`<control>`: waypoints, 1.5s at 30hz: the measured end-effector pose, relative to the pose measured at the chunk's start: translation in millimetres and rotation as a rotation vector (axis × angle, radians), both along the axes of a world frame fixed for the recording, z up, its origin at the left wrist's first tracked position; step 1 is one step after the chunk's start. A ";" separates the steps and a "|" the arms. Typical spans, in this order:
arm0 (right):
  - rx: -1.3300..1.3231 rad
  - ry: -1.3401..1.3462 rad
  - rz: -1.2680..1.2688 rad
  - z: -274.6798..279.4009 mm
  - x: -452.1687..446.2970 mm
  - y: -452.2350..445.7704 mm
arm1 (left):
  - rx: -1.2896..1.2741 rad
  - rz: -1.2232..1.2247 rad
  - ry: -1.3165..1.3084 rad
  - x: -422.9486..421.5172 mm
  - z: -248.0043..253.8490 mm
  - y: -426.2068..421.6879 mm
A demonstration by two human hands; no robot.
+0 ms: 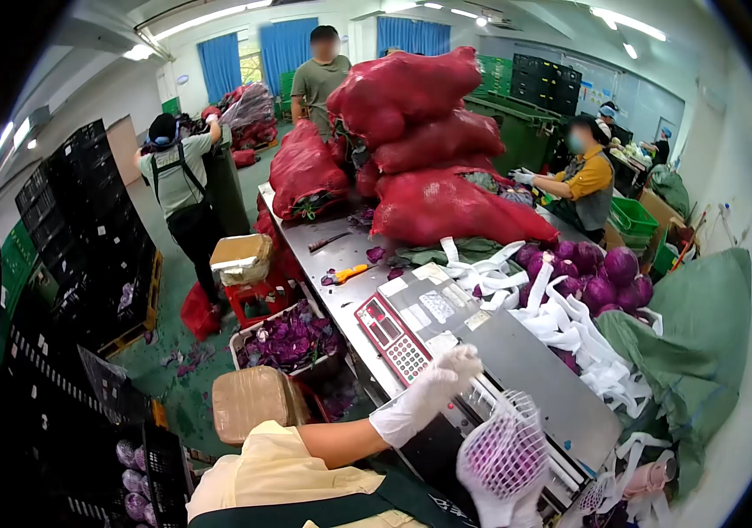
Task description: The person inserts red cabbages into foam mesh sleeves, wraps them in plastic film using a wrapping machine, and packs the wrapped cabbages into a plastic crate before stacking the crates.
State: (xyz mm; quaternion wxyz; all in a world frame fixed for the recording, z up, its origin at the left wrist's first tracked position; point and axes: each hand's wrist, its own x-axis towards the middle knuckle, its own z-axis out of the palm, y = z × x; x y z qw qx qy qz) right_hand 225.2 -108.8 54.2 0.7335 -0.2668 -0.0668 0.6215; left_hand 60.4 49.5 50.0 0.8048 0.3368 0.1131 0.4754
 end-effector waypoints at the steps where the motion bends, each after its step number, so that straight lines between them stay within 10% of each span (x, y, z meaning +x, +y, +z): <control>1: -0.001 -0.096 -0.029 -6.6 24.1 4.1 | 0.191 -0.043 0.128 6.3 17.0 -0.8; 7: 0.047 -0.347 -0.121 10.5 98.1 69.7 | 0.797 0.010 0.504 133.7 18.9 8.9; 13: -0.125 -0.308 -0.122 -97.5 206.1 146.3 | 0.080 -0.137 0.396 216.6 -50.2 69.9; 18: -0.500 -1.452 -0.462 -57.7 192.9 131.4 | 0.153 -0.488 0.506 214.3 -64.0 104.7; 19: -0.203 -1.267 -0.435 -64.8 190.6 125.2 | 0.397 -0.431 0.495 221.8 -86.8 115.7; 20: -0.230 -0.483 -0.305 -60.3 175.4 129.5 | 0.206 -0.464 0.567 222.3 -82.2 110.4; 21: -0.286 -0.243 -0.238 -39.2 153.9 130.9 | 0.037 -0.474 0.642 223.3 -68.5 108.7; 27: -0.230 -0.483 -0.297 -83.7 164.4 126.5 | 0.164 -0.387 0.496 200.9 -93.5 88.1; 31: -0.398 -1.285 -0.328 -91.2 191.0 117.2 | 1.048 0.232 0.905 161.4 -65.5 88.5; 37: -0.124 -2.635 0.016 10.5 184.1 -10.2 | 2.139 -0.021 1.216 19.1 -48.8 164.0; 40: -0.425 -2.994 0.622 -29.2 186.8 -47.0 | 2.205 -0.190 0.827 4.2 -70.3 174.0; 42: 0.070 -3.081 0.612 -35.6 191.3 -48.5 | 2.171 -0.574 1.101 -0.2 -30.9 162.7; 45: 0.090 -2.953 0.883 -27.0 177.0 -36.6 | 2.438 -0.265 0.894 14.6 -5.8 128.1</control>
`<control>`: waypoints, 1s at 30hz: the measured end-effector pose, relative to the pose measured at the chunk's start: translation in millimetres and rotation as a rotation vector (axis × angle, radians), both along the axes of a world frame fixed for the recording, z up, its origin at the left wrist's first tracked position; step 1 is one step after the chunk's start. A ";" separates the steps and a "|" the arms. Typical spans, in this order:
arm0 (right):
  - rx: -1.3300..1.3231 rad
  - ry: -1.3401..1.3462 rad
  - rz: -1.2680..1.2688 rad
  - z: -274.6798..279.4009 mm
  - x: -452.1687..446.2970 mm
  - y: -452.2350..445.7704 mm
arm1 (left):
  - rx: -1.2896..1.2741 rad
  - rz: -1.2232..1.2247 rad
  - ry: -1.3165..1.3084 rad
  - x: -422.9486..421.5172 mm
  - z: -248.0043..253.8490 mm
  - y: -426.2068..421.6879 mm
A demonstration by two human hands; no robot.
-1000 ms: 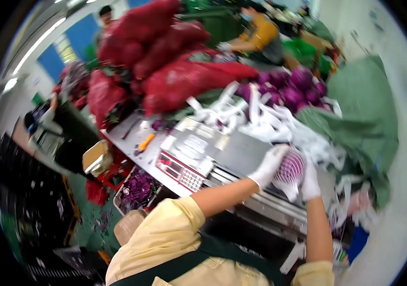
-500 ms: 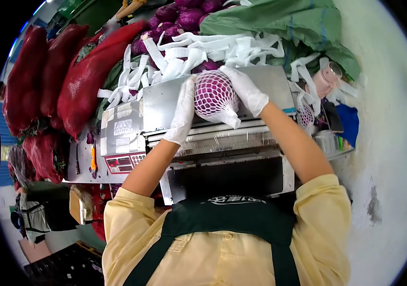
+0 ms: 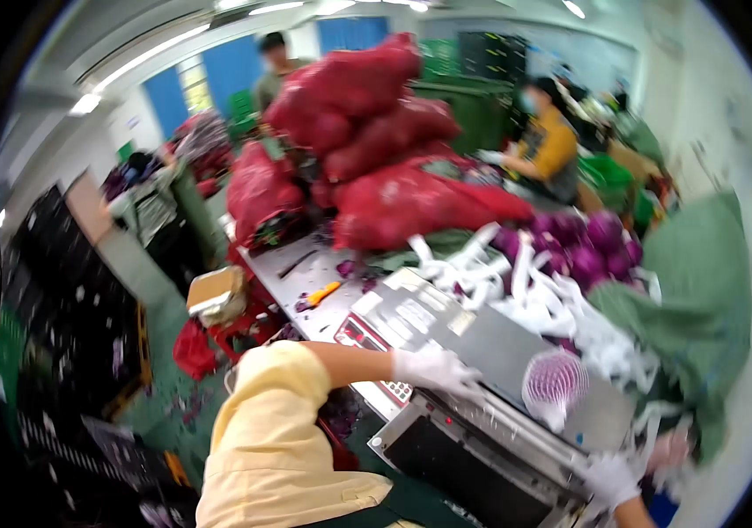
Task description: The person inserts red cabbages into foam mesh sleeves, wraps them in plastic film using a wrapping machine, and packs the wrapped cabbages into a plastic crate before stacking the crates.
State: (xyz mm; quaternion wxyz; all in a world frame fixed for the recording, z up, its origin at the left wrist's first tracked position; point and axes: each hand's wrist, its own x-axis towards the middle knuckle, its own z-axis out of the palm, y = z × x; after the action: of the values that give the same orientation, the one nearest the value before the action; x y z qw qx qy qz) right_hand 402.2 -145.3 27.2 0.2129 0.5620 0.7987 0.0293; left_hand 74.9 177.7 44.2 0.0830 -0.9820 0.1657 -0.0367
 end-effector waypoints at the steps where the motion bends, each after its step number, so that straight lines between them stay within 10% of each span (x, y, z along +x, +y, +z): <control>1: 0.124 0.016 -0.049 -39.1 14.9 -4.0 | -0.135 -0.132 -0.076 22.4 -40.9 6.7; 4: 0.377 0.421 -0.053 -26.0 -16.1 5.6 | -0.202 0.025 -0.217 35.2 -70.1 -12.6; 6: 0.075 1.092 -0.766 -2.7 -35.2 2.7 | -0.636 0.302 -0.421 37.0 -100.8 -18.4; 7: 0.074 1.137 -0.828 0.1 -30.1 -6.0 | -1.278 0.621 0.039 14.2 -43.1 -36.6; 10: 0.208 1.104 -0.665 46.2 -20.8 -21.2 | -1.877 0.623 -0.080 -11.5 15.1 -57.7; 11: 0.351 0.947 -0.172 101.9 -38.9 -11.3 | -1.882 0.492 -0.214 -11.8 31.3 -56.0; 12: 0.296 1.354 -0.995 120.1 -44.3 -15.7 | -1.878 0.365 -0.341 -11.8 50.0 -50.5; 15: 0.840 1.787 -0.512 121.4 9.6 27.8 | -1.148 0.181 -0.638 18.6 75.3 -9.4; 17: 1.162 1.565 -0.683 88.2 40.4 72.6 | -0.963 0.145 -0.594 50.6 88.9 -4.2; 20: 0.801 0.875 -0.414 32.9 50.7 115.3 | -0.552 0.238 -0.276 107.8 11.1 11.9; 23: 0.439 1.411 -0.613 0.9 -0.5 149.5 | -1.553 0.233 0.182 130.3 -27.2 -0.9; 25: 0.267 2.024 -0.759 -12.4 -18.8 165.8 | -1.451 0.325 -0.006 147.6 -50.1 -4.4; 27: 0.268 2.097 -0.827 -5.6 -20.9 167.8 | -1.460 0.400 -0.004 152.8 -43.3 -3.1; 30: 0.272 1.947 -0.870 8.8 -26.3 142.3 | -2.154 0.498 0.681 144.2 -26.6 -20.5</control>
State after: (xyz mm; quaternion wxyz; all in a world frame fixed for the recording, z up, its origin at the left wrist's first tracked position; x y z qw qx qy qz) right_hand 375.8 -3.1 36.0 -0.5871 0.5987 0.3465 -0.4205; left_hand 219.1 157.2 17.6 -0.8412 -0.5082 -0.1359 0.1250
